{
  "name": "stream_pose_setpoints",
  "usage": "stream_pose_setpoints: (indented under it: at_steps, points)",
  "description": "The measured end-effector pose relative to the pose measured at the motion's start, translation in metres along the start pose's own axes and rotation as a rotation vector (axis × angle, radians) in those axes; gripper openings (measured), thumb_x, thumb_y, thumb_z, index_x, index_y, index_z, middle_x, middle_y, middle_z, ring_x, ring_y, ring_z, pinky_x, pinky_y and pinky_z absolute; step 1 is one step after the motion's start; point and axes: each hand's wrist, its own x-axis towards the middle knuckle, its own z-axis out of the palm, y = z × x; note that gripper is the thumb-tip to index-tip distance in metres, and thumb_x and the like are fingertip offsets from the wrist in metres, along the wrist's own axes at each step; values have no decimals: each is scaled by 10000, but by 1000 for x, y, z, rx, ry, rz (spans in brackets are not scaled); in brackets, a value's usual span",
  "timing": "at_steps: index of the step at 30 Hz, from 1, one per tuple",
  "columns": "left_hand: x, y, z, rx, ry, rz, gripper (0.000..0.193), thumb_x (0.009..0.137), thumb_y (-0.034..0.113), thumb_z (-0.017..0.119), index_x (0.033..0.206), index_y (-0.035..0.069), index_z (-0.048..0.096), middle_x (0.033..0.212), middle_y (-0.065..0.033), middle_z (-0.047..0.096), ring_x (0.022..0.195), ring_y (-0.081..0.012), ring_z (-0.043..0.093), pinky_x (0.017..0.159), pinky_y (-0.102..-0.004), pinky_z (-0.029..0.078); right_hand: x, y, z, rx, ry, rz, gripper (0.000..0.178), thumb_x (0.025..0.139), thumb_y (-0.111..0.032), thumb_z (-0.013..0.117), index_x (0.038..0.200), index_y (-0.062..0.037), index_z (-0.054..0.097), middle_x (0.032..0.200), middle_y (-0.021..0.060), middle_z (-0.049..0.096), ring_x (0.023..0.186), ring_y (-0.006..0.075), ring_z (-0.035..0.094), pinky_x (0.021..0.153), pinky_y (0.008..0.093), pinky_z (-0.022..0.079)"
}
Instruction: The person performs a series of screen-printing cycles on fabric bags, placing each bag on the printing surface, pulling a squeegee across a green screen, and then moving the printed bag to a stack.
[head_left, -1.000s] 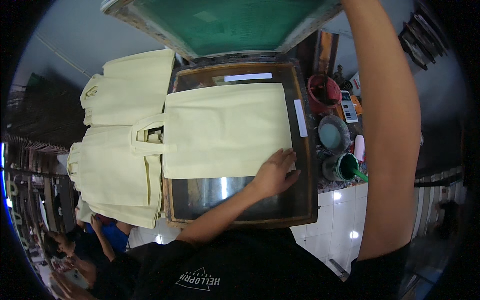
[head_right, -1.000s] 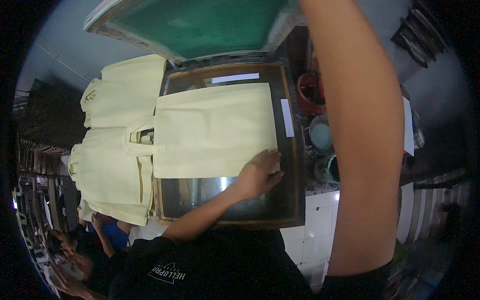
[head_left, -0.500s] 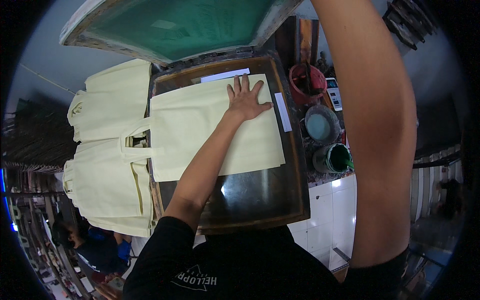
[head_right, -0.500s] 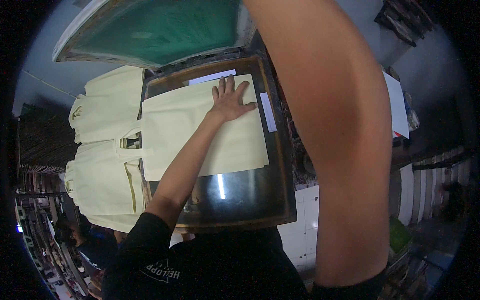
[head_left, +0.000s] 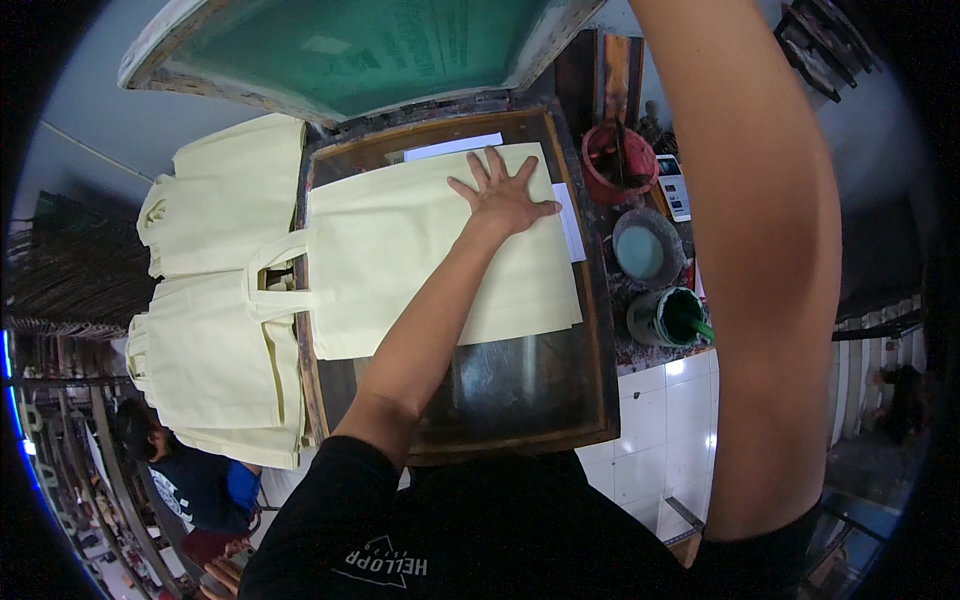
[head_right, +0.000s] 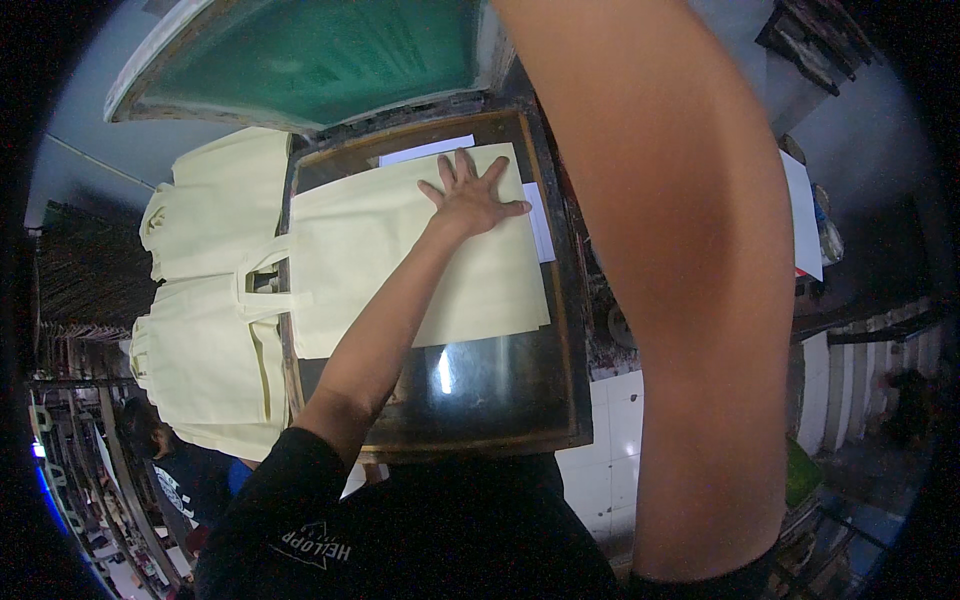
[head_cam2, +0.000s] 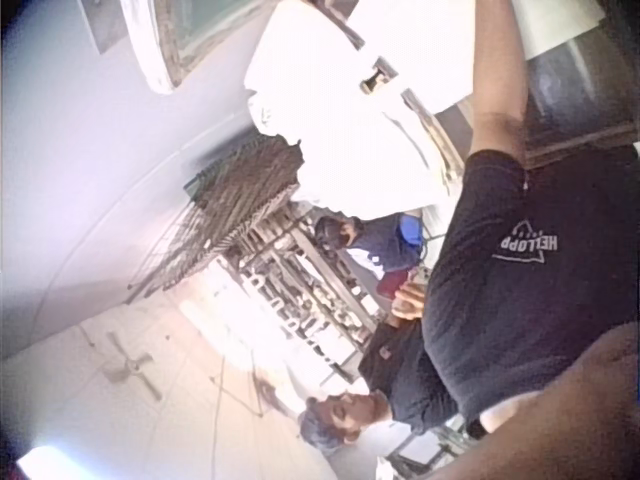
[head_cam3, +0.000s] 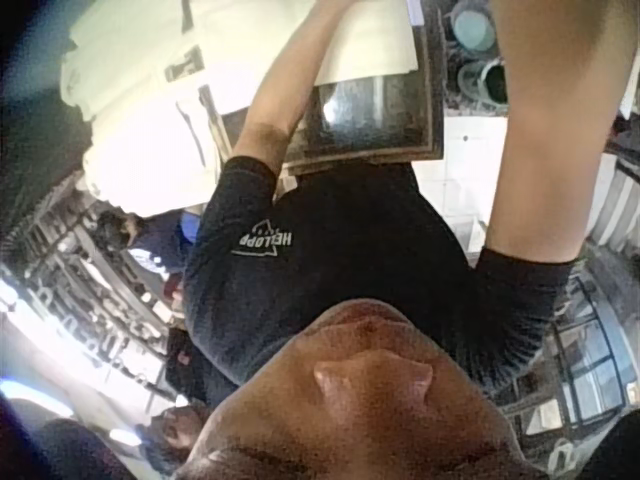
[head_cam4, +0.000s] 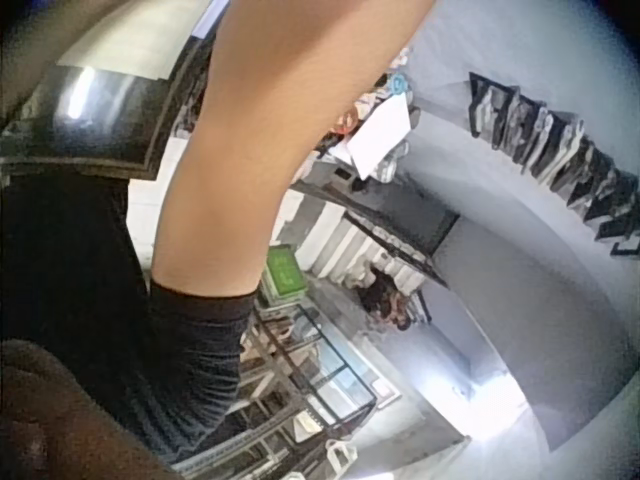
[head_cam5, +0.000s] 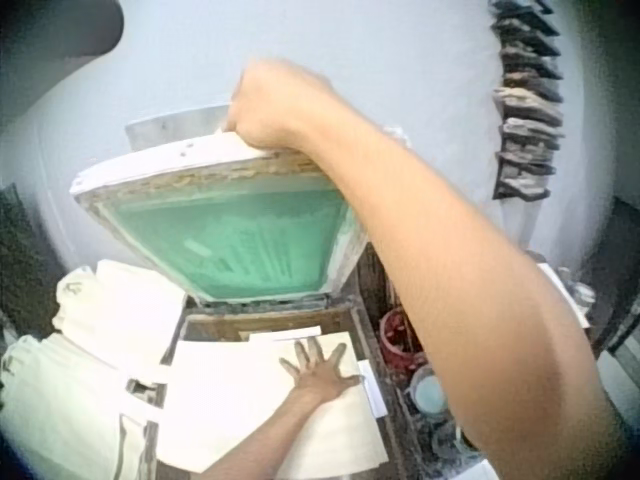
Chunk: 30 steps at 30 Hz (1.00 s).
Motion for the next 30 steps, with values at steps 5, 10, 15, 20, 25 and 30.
stream_pose_setpoints:
  at_steps: [5,10,15,20,25,30]
  points:
    - [1,3,-1,-9,-18,-30,1017,813,763,639,1633,317,234,1690,-266,-29,1529,-536,-113,1098,-829,10,-3,-5,-4,-14,-55,-8,251,841,-238,725,962,-31,799,980,238,742,904,400,720,828,456,555]
    - [8,4,-6,19,-33,-60,1062,777,776,670,1630,335,216,1690,-258,8,1537,-527,-68,1117,-821,50,-10,-12,-6,33,-2,70,251,853,-218,713,975,-15,796,985,245,742,910,400,716,845,461,549]
    - [15,11,-17,73,-53,-80,1158,720,777,718,1631,261,223,1675,-277,85,1532,-533,17,1103,-813,106,-18,-20,-14,88,-28,86,266,858,-207,729,980,23,783,976,262,738,901,393,721,844,455,550]
    - [16,12,-31,8,139,41,1236,694,764,753,1601,83,260,1607,-294,265,1501,-520,154,1134,-716,202,-39,-28,-13,129,33,126,319,908,-213,730,1053,70,755,975,282,737,856,368,725,831,456,556]
    - [-100,-40,-57,-1076,392,500,724,931,408,724,1426,-55,471,1301,-259,640,1220,-367,624,1051,-441,473,-101,-101,-34,185,-234,410,280,936,-244,704,935,36,718,838,201,710,735,335,676,714,445,528]
    - [-274,-83,-37,-1658,478,414,353,989,201,646,1148,-111,605,914,-238,729,793,-284,736,817,-434,591,-231,-132,-3,254,-113,234,227,910,-261,716,898,-44,652,787,145,644,718,333,645,642,433,489]
